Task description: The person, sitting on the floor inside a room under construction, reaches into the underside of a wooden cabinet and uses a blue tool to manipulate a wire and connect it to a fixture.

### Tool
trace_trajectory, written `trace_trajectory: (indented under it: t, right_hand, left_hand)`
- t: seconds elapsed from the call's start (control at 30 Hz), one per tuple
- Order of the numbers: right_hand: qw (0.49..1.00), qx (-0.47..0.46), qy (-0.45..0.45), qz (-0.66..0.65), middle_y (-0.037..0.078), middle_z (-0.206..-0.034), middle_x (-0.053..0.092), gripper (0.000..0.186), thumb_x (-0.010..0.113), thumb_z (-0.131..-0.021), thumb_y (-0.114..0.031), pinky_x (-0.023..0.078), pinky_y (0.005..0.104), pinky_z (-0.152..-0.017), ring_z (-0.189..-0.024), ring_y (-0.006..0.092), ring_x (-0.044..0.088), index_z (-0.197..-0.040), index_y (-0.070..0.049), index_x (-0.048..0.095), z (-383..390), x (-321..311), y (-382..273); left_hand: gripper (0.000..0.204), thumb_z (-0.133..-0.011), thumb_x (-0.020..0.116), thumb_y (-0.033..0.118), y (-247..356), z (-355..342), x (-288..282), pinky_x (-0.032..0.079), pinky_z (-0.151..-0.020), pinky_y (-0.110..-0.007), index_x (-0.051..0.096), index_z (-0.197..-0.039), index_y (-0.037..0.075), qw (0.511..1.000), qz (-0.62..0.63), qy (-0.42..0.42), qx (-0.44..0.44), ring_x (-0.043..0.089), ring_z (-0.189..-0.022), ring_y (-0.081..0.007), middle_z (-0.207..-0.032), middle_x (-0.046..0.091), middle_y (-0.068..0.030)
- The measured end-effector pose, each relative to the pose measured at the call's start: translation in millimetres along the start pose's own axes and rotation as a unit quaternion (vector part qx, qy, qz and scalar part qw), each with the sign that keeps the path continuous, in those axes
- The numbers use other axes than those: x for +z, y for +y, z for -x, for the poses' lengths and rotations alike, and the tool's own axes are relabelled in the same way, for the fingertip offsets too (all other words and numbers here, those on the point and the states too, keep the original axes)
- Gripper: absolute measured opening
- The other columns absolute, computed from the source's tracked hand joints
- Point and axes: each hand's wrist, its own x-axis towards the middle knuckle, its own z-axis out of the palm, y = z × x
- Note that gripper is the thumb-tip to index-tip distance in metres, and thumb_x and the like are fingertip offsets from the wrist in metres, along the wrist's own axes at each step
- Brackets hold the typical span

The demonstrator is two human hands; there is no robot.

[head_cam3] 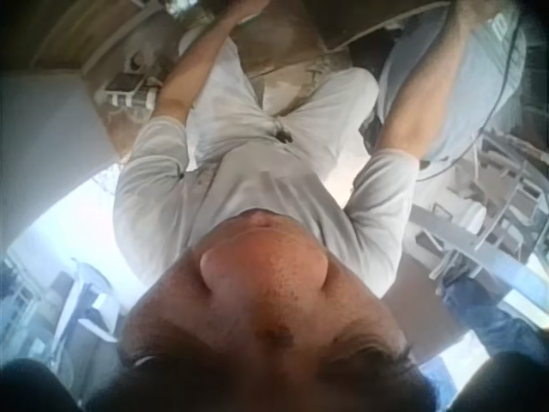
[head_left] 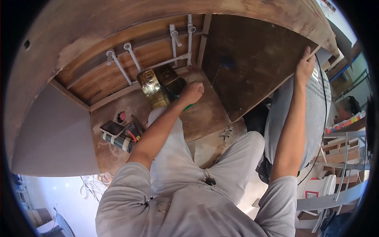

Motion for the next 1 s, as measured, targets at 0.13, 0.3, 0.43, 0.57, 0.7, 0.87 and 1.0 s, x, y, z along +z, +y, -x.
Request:
trace_trajectory:
  t: [0.13,0.3,0.43,0.57,0.7,0.87,1.0]
  right_hand:
    - [0.999,0.013,-0.001,-0.050,0.018,-0.088,0.061,0.054,0.049,-0.090,-0.049,0.043,0.0349,-0.078,-0.085,0.0281,0.058,-0.098,0.003,0.057,0.7,-5.3,-3.8]
    - [0.999,0.027,-0.008,-0.044,0.018,-0.089,0.062,0.056,0.049,-0.089,-0.051,0.043,0.0349,-0.078,-0.086,0.0278,0.059,-0.099,0.004,0.057,-2.8,-6.5,-6.1]
    - [0.998,0.059,-0.026,0.006,0.018,-0.086,0.062,0.054,0.050,-0.088,-0.050,0.043,0.0357,-0.076,-0.083,0.0290,0.059,-0.097,0.003,0.057,-4.3,-5.5,-2.6]
    - [0.999,0.033,-0.009,-0.018,0.018,-0.085,0.061,0.053,0.050,-0.088,-0.050,0.044,0.0366,-0.075,-0.082,0.0299,0.058,-0.096,0.002,0.057,0.3,0.7,-11.9]
    - [1.000,0.026,-0.007,-0.013,0.017,-0.088,0.062,0.054,0.049,-0.090,-0.048,0.043,0.0350,-0.076,-0.083,0.0262,0.057,-0.099,0.004,0.057,-3.5,-1.5,-1.7]
    - [0.999,0.012,-0.027,-0.022,0.014,-0.089,0.062,0.053,0.046,-0.092,-0.046,0.043,0.0313,-0.075,-0.082,0.0198,0.056,-0.098,0.006,0.058,-8.0,-3.0,7.0]
    - [0.999,0.004,-0.023,-0.038,0.016,-0.085,0.061,0.051,0.049,-0.091,-0.045,0.043,0.0341,-0.074,-0.080,0.0243,0.057,-0.096,0.004,0.058,-5.9,-7.2,4.9]
  left_hand:
    - [0.012,-0.079,0.049,0.009,3.1,-0.2,2.6,0.046,-0.071,-0.042,0.059,-0.080,0.002,1.000,-0.002,-0.011,-0.025,0.060,-0.082,-0.0354,-0.080,0.062,-0.0174]
    - [0.012,-0.079,0.049,0.008,-1.7,0.6,3.8,0.047,-0.072,-0.041,0.059,-0.084,0.003,1.000,-0.002,-0.002,-0.008,0.060,-0.082,-0.0352,-0.082,0.062,-0.0170]
    - [0.013,-0.078,0.051,0.004,5.3,1.5,-3.1,0.047,-0.071,-0.039,0.060,-0.087,0.004,0.998,0.019,-0.048,-0.041,0.061,-0.080,-0.0326,-0.082,0.062,-0.0168]
    - [0.014,-0.077,0.052,0.005,-2.1,5.8,-2.9,0.048,-0.068,-0.036,0.060,-0.088,0.002,0.992,-0.023,-0.117,-0.043,0.063,-0.075,-0.0276,-0.077,0.063,-0.0148]
    - [0.014,-0.078,0.054,0.008,-5.0,6.4,4.5,0.048,-0.068,-0.037,0.060,-0.089,0.003,0.992,-0.043,-0.121,0.021,0.063,-0.077,-0.0289,-0.080,0.064,-0.0146]
    - [0.014,-0.078,0.054,0.011,-3.9,5.0,6.6,0.048,-0.072,-0.039,0.061,-0.089,0.004,0.995,-0.036,-0.090,0.025,0.062,-0.083,-0.0323,-0.086,0.064,-0.0159]
    - [0.017,-0.079,0.055,0.014,-14.7,5.9,13.5,0.048,-0.073,-0.040,0.062,-0.092,0.005,0.981,-0.089,-0.172,-0.025,0.061,-0.087,-0.0313,-0.090,0.064,-0.0161]
